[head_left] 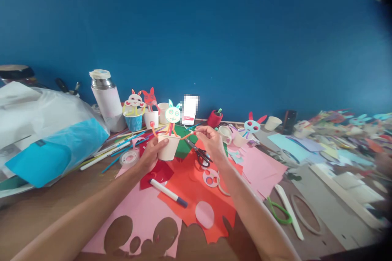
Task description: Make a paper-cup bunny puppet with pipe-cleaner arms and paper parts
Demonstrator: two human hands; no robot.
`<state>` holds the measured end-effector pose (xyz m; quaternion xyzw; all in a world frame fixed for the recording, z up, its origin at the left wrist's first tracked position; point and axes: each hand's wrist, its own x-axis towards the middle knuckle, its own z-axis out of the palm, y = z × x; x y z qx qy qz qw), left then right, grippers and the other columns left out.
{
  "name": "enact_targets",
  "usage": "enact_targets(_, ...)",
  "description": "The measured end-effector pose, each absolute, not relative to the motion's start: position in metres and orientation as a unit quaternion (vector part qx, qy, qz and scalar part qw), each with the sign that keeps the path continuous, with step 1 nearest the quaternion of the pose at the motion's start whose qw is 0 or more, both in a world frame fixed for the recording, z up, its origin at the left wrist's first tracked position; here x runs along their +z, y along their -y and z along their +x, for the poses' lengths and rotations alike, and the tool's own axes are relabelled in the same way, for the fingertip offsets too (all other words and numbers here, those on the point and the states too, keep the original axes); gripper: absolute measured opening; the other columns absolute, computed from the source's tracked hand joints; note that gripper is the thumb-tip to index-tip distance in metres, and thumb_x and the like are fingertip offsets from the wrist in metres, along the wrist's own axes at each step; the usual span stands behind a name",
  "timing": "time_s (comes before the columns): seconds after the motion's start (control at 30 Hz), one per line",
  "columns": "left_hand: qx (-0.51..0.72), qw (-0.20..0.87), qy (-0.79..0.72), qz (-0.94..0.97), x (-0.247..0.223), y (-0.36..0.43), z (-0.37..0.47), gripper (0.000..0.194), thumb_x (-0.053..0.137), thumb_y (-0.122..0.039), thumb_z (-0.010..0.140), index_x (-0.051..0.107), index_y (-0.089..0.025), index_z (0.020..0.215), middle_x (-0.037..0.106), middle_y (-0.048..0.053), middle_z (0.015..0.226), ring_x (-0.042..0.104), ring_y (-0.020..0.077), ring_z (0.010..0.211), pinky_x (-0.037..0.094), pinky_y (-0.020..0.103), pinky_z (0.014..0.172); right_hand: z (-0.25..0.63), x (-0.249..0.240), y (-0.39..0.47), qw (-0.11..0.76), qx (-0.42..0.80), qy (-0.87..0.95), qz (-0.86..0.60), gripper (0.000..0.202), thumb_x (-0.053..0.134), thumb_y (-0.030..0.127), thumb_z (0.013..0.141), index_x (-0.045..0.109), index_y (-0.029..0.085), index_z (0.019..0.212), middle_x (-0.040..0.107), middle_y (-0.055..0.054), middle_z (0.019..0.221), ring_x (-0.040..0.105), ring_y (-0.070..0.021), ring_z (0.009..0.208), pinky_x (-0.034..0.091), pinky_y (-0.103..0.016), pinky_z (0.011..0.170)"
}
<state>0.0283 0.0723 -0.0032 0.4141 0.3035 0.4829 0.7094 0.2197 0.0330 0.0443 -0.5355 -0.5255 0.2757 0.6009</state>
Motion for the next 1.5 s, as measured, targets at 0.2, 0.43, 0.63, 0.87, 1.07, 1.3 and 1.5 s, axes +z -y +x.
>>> enact_targets(0.2, 0.483, 0.704, -0.310, 0.419, -0.002, -0.076, 0.027, 0.040, 0.070, -0.031, 0.063, 0.058, -0.013, 0.097, 0.069, 0.009, 0.083, 0.065, 0.0210, 0.070, 0.052, 0.026, 0.056, 0.227, 0.050, -0.032, 0.568, 0.326, 0.546, -0.522, 0.010, 0.058, 0.027, 0.071, 0.059, 0.018, 0.073, 0.065, -0.004, 0.091, 0.059, -0.0151, 0.081, 0.044, -0.026, 0.073)
enact_targets(0.43, 0.493, 0.703, -0.326, 0.395, -0.004, -0.084, 0.021, 0.042, 0.069, -0.030, 0.064, 0.057, -0.016, 0.102, 0.070, 0.007, 0.079, 0.066, 0.0213, 0.070, 0.054, 0.025, 0.053, 0.233, 0.032, -0.035, 0.463, 0.292, 0.620, -0.562, 0.011, 0.054, 0.028, 0.072, 0.060, 0.019, 0.073, 0.064, 0.001, 0.069, 0.057, -0.0130, 0.063, 0.042, -0.024, 0.059)
enact_targets(0.63, 0.480, 0.736, -0.308, 0.365, -0.005, -0.083, 0.018, 0.042, 0.067, -0.029, 0.067, 0.055, -0.016, 0.104, 0.070, 0.006, 0.079, 0.066, 0.0198, 0.066, 0.053, 0.023, 0.050, 0.223, 0.012, -0.031, 0.305, 0.176, 0.721, -0.597, 0.013, 0.052, 0.023, 0.073, 0.064, 0.026, 0.075, 0.066, 0.004, 0.068, 0.058, -0.0138, 0.063, 0.039, -0.025, 0.063)
enact_targets(0.87, 0.458, 0.774, -0.299, 0.320, -0.008, -0.084, 0.021, 0.038, 0.065, -0.029, 0.070, 0.056, -0.013, 0.103, 0.069, 0.008, 0.077, 0.066, 0.0199, 0.063, 0.054, 0.027, 0.050, 0.218, 0.000, -0.027, 0.210, 0.093, 0.764, -0.603, 0.017, 0.052, 0.019, 0.073, 0.067, 0.027, 0.074, 0.069, 0.002, 0.071, 0.061, -0.0174, 0.070, 0.033, -0.033, 0.078)
enact_targets(1.07, 0.450, 0.776, -0.302, 0.322, -0.009, -0.085, 0.021, 0.033, 0.063, -0.027, 0.071, 0.057, -0.011, 0.100, 0.069, 0.008, 0.076, 0.065, 0.0185, 0.062, 0.054, 0.026, 0.050, 0.225, -0.003, -0.032, 0.275, 0.107, 0.733, -0.613, 0.021, 0.047, 0.021, 0.078, 0.067, 0.027, 0.083, 0.068, 0.000, 0.090, 0.060, -0.0170, 0.079, 0.036, -0.033, 0.078)
enact_targets(1.3, 0.433, 0.784, -0.293, 0.334, -0.010, -0.084, 0.022, 0.034, 0.062, -0.028, 0.072, 0.058, -0.011, 0.101, 0.068, 0.008, 0.075, 0.065, 0.0173, 0.062, 0.053, 0.026, 0.053, 0.221, 0.000, -0.042, 0.500, 0.381, 0.545, -0.554, 0.022, 0.054, 0.033, 0.071, 0.064, 0.019, 0.086, 0.064, 0.001, 0.066, 0.055, -0.0110, 0.054, 0.043, -0.023, 0.055)
enact_targets(1.5, 0.427, 0.780, -0.288, 0.356, -0.013, -0.082, 0.025, 0.031, 0.064, -0.027, 0.071, 0.060, -0.013, 0.099, 0.069, 0.009, 0.079, 0.065, 0.0178, 0.066, 0.054, 0.026, 0.057, 0.209, 0.004, -0.042, 0.552, 0.404, 0.495, -0.536, 0.020, 0.057, 0.033, 0.069, 0.062, 0.017, 0.081, 0.063, 0.000, 0.069, 0.053, -0.0092, 0.056, 0.043, -0.021, 0.055)
